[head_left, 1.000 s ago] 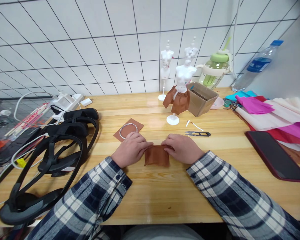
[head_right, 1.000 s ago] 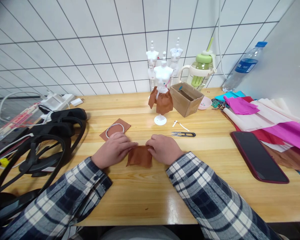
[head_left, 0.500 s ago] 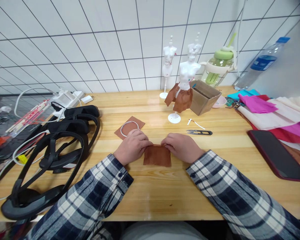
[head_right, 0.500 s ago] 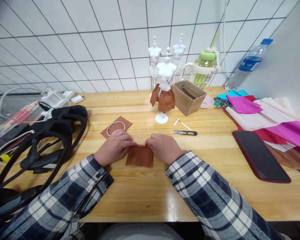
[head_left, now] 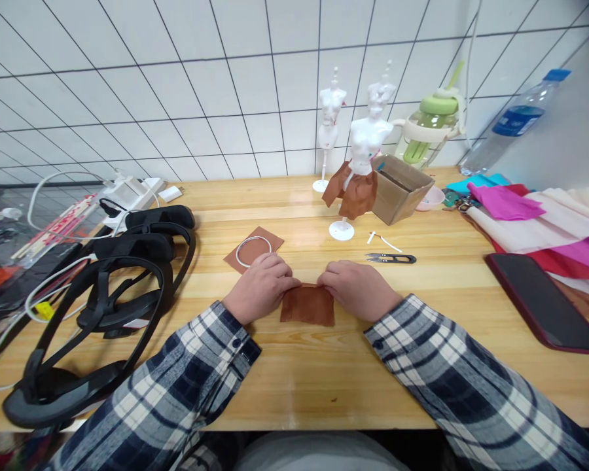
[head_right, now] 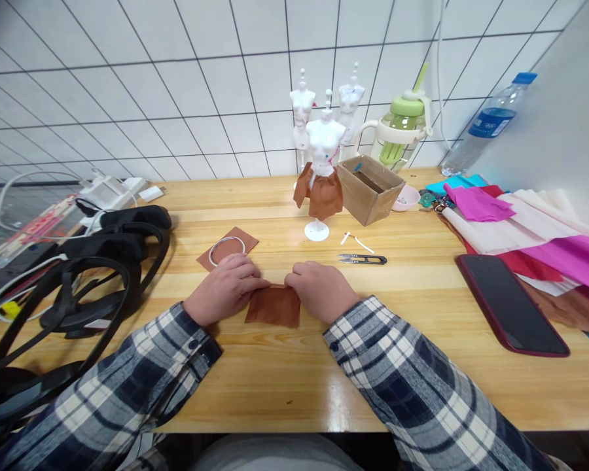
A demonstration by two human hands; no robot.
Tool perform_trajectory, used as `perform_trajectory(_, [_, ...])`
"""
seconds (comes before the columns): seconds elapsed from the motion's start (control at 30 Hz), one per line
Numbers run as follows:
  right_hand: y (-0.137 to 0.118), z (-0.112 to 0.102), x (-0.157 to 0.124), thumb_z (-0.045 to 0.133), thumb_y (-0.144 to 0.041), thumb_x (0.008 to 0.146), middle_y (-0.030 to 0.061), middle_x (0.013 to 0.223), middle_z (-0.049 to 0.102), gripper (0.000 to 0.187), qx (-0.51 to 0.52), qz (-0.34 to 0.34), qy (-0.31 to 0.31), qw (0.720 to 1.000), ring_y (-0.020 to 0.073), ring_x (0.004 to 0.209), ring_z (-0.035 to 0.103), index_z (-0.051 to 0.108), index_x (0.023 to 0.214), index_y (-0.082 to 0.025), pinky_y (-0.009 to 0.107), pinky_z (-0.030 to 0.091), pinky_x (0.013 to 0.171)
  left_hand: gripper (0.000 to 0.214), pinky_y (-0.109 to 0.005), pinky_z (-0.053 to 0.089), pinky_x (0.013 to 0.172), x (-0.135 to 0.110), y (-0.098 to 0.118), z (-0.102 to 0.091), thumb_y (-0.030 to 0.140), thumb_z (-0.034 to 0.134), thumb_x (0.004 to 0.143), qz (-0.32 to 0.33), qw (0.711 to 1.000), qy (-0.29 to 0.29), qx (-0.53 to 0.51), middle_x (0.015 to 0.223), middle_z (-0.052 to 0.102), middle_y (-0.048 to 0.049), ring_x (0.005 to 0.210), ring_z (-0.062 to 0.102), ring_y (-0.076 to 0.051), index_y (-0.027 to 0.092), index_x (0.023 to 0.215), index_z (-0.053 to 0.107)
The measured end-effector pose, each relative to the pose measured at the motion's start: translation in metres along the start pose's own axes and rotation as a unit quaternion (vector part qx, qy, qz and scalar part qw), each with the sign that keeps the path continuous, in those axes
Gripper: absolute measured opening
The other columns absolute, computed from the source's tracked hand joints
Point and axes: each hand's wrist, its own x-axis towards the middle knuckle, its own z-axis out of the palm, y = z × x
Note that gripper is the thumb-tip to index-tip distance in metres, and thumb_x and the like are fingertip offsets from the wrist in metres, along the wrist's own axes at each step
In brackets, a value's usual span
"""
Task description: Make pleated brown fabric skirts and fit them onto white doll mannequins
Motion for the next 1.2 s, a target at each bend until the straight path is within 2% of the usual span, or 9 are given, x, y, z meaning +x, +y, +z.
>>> perform_trajectory(0.17, [-0.002, 0.001, -0.002, 0.049, -0.013, 0.091, 0.0032, 0.089, 0.062, 0.020, -0.016, -0.013, -0.002, 1.000, 0.0175, 0.083, 0.055, 0.066, 0.097, -0.023, 0.029, 0.032, 0.062, 0.026, -0.040, 0.041, 0.089, 0.001, 0.000, 0.000, 0.019, 0.048, 0.093, -0.002, 1.000, 0.006, 0.008, 0.088, 0.065, -0.0053, 0.091, 0.052, -0.021, 0.026, 0.102, 0.072])
perform_trajectory(0.3, [-0.005, -0.001, -0.002, 0.050, -0.014, 0.089, 0.0040, 0.089, 0.063, 0.021, -0.010, -0.018, -0.014, 1.000, 0.0190, 0.085, 0.055, 0.068, 0.094, -0.023, 0.030, 0.034, 0.064, 0.024, -0.042, 0.039, 0.096, 0.001, 0.005, -0.003, 0.019, 0.050, 0.091, 0.001, 1.000, -0.001, 0.019, 0.088, 0.065, -0.0048, 0.091, 0.053, -0.021, 0.024, 0.098, 0.073])
perform_trajectory(0.5, [-0.004, -0.008, -0.004, 0.051, -0.012, 0.083, 0.0055, 0.096, 0.063, 0.029, 0.015, 0.008, -0.021, 1.000, 0.0190, 0.088, 0.057, 0.073, 0.098, -0.024, 0.029, 0.038, 0.069, 0.022, -0.057, 0.021, 0.111, -0.001, 0.016, -0.010, 0.029, 0.052, 0.091, -0.018, 0.999, 0.001, 0.030, 0.107, 0.067, -0.0048, 0.105, 0.054, -0.025, 0.024, 0.099, 0.072])
perform_trajectory(0.7, [0.019, -0.016, -0.012, 0.052, -0.010, 0.080, 0.0022, 0.107, 0.065, 0.040, 0.056, 0.017, -0.051, 0.997, 0.0182, 0.096, 0.060, 0.074, 0.104, -0.032, 0.030, 0.042, 0.080, 0.028, -0.058, 0.023, 0.108, -0.010, -0.004, -0.013, 0.041, 0.052, 0.092, -0.004, 0.999, -0.043, -0.008, 0.134, 0.057, -0.0042, 0.125, 0.045, -0.030, 0.034, 0.112, 0.070])
perform_trajectory(0.8, [0.021, -0.019, -0.013, 0.052, -0.011, 0.084, 0.0022, 0.108, 0.067, 0.038, 0.041, 0.017, -0.070, 0.997, 0.0199, 0.096, 0.061, 0.074, 0.106, -0.034, 0.030, 0.042, 0.077, 0.029, -0.059, 0.023, 0.109, -0.013, -0.011, -0.011, 0.043, 0.053, 0.092, -0.023, 0.998, -0.060, -0.029, 0.142, 0.051, -0.0048, 0.132, 0.038, -0.032, 0.036, 0.115, 0.069])
perform_trajectory(0.9, [0.017, -0.022, -0.012, 0.051, -0.017, 0.089, 0.0037, 0.110, 0.067, 0.033, 0.023, 0.028, -0.085, 0.996, 0.0214, 0.095, 0.062, 0.074, 0.106, -0.035, 0.030, 0.042, 0.073, 0.036, -0.064, 0.023, 0.108, -0.019, -0.014, -0.009, 0.047, 0.052, 0.091, -0.058, 0.991, -0.100, -0.062, 0.151, 0.040, -0.0053, 0.139, 0.030, -0.036, 0.041, 0.126, 0.060])
perform_trajectory(1.0, [0.016, -0.023, -0.011, 0.049, -0.018, 0.091, 0.0033, 0.114, 0.066, 0.034, 0.026, 0.035, -0.089, 0.995, 0.0217, 0.098, 0.062, 0.073, 0.107, -0.036, 0.030, 0.042, 0.074, 0.053, -0.073, 0.020, 0.104, -0.028, -0.016, -0.007, 0.053, 0.049, 0.091, -0.083, 0.977, -0.172, -0.090, 0.159, 0.023, -0.0076, 0.145, 0.018, -0.041, 0.045, 0.142, 0.037])
perform_trajectory(1.07, [0.017, -0.022, -0.010, 0.049, -0.016, 0.089, 0.0026, 0.115, 0.066, 0.036, 0.037, 0.037, -0.087, 0.995, 0.0214, 0.099, 0.062, 0.073, 0.106, -0.036, 0.030, 0.042, 0.075, 0.062, -0.075, 0.017, 0.104, -0.033, -0.016, -0.006, 0.056, 0.047, 0.091, -0.088, 0.973, -0.193, -0.090, 0.161, 0.015, -0.0100, 0.145, 0.014, -0.042, 0.043, 0.148, 0.024])
perform_trajectory(1.2, [0.023, -0.018, -0.010, 0.050, -0.012, 0.085, 0.0015, 0.113, 0.066, 0.038, 0.067, 0.034, -0.070, 0.995, 0.0198, 0.097, 0.062, 0.074, 0.104, -0.033, 0.030, 0.043, 0.077, 0.062, -0.073, 0.015, 0.106, -0.037, -0.016, -0.006, 0.057, 0.045, 0.092, -0.093, 0.971, -0.202, -0.091, 0.161, 0.010, -0.0110, 0.146, 0.013, -0.041, 0.042, 0.148, 0.023])
